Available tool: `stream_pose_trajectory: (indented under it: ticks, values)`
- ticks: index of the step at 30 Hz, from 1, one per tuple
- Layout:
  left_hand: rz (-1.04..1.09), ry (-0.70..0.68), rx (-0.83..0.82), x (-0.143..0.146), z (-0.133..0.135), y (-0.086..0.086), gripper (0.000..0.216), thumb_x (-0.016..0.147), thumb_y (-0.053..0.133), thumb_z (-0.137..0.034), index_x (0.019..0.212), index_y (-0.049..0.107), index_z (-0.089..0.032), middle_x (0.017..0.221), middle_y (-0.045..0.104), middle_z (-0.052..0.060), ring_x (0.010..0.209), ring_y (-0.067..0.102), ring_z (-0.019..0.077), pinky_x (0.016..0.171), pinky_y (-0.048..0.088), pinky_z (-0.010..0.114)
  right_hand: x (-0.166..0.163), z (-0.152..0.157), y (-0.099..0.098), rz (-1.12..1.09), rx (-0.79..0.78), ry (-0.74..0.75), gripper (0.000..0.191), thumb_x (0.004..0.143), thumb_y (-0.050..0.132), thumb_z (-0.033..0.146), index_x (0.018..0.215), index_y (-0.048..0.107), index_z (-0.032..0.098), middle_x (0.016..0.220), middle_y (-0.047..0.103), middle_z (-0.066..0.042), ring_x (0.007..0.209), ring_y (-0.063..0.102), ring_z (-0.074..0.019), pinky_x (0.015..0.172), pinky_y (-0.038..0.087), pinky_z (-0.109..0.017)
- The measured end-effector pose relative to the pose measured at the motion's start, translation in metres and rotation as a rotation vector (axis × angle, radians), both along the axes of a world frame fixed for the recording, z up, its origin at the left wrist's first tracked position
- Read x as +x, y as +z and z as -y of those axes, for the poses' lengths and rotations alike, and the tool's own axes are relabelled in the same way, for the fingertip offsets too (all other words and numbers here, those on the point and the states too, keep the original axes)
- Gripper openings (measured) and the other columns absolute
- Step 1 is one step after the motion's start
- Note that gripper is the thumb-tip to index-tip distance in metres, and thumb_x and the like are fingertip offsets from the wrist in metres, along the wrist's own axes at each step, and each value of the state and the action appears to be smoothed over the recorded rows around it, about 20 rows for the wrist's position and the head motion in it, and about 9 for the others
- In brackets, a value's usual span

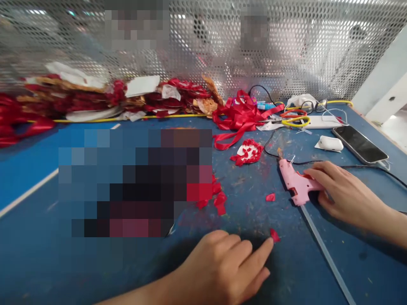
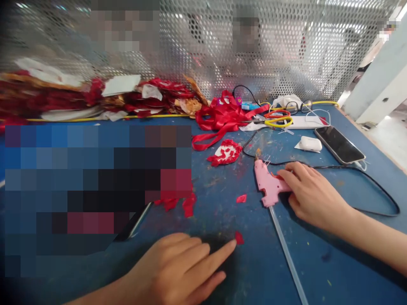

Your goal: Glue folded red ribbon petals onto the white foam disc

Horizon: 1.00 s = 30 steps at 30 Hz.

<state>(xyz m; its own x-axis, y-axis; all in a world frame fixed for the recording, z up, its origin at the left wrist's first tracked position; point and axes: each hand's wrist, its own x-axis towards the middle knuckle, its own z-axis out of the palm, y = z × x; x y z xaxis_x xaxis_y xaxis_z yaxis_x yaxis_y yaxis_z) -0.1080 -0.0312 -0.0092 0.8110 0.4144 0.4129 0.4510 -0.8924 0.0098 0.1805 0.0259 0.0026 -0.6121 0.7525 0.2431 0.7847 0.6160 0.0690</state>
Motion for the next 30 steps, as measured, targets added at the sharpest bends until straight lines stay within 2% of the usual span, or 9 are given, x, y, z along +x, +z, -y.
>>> stream_pose_trajectory:
  ticks: [3, 6, 11, 13, 16, 19, 23, 26, 30]
  values:
    - [-0.055, -0.004, -0.028, 0.001, 0.000, 0.002, 0.027, 0.092, 0.047, -0.026, 0.112, 0.062, -0.014, 0.055, 0.054, -0.006, 0.043, 0.052, 0.0107, 0.038, 0.034, 0.027, 0.005, 0.003, 0.005, -0.008, 0.120, 0.015, 0.034, 0.072, 0.044, 0.010, 0.101, 0.057, 0.018, 0.099, 0.061, -0.012, 0.078, 0.061, -0.0222, 0.065, 0.051, -0.034]
    - [-0.088, 0.008, -0.032, 0.000, 0.001, 0.004, 0.027, 0.092, 0.047, -0.027, 0.111, 0.063, -0.015, 0.055, 0.054, -0.006, 0.043, 0.052, 0.0109, 0.037, 0.035, 0.027, 0.015, 0.007, 0.015, -0.139, 0.154, 0.026, 0.030, 0.078, 0.043, 0.009, 0.103, 0.052, 0.023, 0.098, 0.059, -0.010, 0.075, 0.060, -0.0208, 0.058, 0.048, -0.032]
    - [-0.095, 0.008, -0.029, -0.001, 0.001, 0.003, 0.027, 0.092, 0.048, -0.027, 0.112, 0.062, -0.016, 0.054, 0.054, -0.006, 0.042, 0.052, 0.0113, 0.037, 0.036, 0.028, 0.018, 0.009, 0.025, -0.393, -0.148, 0.067, 0.010, 0.091, 0.045, 0.031, 0.098, 0.052, 0.030, 0.093, 0.060, -0.006, 0.077, 0.062, -0.0204, 0.064, 0.052, -0.031]
    - [-0.081, 0.007, -0.028, -0.002, 0.001, 0.002, 0.027, 0.092, 0.047, -0.027, 0.112, 0.062, -0.016, 0.054, 0.054, -0.006, 0.042, 0.052, 0.0112, 0.036, 0.035, 0.028, 0.019, 0.007, 0.024, -0.423, -0.238, -0.003, 0.017, 0.089, 0.049, 0.045, 0.094, 0.054, 0.030, 0.084, 0.062, -0.004, 0.066, 0.062, -0.0202, 0.055, 0.052, -0.030]
    - [-0.080, 0.013, -0.038, -0.003, 0.001, 0.001, 0.027, 0.093, 0.046, -0.026, 0.112, 0.062, -0.016, 0.055, 0.055, -0.006, 0.042, 0.052, 0.0108, 0.038, 0.035, 0.027, 0.022, 0.003, 0.025, -0.488, -0.303, -0.110, 0.034, 0.090, 0.039, 0.058, 0.085, 0.057, 0.030, 0.062, 0.058, -0.002, 0.052, 0.058, -0.0190, 0.041, 0.046, -0.027]
    - [-0.089, 0.017, -0.037, -0.002, 0.001, 0.002, 0.027, 0.092, 0.047, -0.026, 0.112, 0.062, -0.016, 0.054, 0.055, -0.006, 0.042, 0.051, 0.0103, 0.039, 0.034, 0.027, 0.024, 0.003, 0.030, -0.512, -0.442, -0.059, 0.036, 0.088, 0.041, 0.061, 0.085, 0.060, 0.031, 0.062, 0.059, -0.002, 0.055, 0.060, -0.0187, 0.042, 0.047, -0.026]
    - [-0.086, 0.015, -0.021, -0.001, 0.002, 0.002, 0.027, 0.092, 0.047, -0.026, 0.112, 0.061, -0.016, 0.054, 0.054, -0.006, 0.042, 0.050, 0.0102, 0.039, 0.031, 0.027, 0.021, 0.014, 0.027, -0.447, -0.598, 0.172, 0.021, 0.085, 0.053, 0.050, 0.086, 0.063, 0.032, 0.076, 0.064, -0.003, 0.065, 0.062, -0.0187, 0.055, 0.052, -0.028]
    - [-0.081, 0.005, -0.022, -0.001, 0.002, 0.001, 0.027, 0.092, 0.047, -0.025, 0.112, 0.062, -0.015, 0.055, 0.055, -0.006, 0.042, 0.049, 0.0100, 0.038, 0.031, 0.028, 0.017, 0.028, 0.016, -0.389, -0.616, 0.137, 0.025, 0.091, 0.040, 0.029, 0.077, 0.061, 0.030, 0.073, 0.060, -0.003, 0.059, 0.060, -0.0171, 0.049, 0.049, -0.028]
    - [-0.080, 0.003, -0.038, -0.001, 0.001, 0.002, 0.027, 0.092, 0.047, -0.025, 0.112, 0.062, -0.014, 0.055, 0.054, -0.006, 0.042, 0.049, 0.0105, 0.037, 0.031, 0.028, 0.015, 0.040, 0.007, -0.294, -0.555, 0.091, 0.027, 0.089, 0.034, 0.029, 0.077, 0.058, 0.030, 0.076, 0.059, -0.004, 0.058, 0.060, -0.0188, 0.046, 0.046, -0.032]
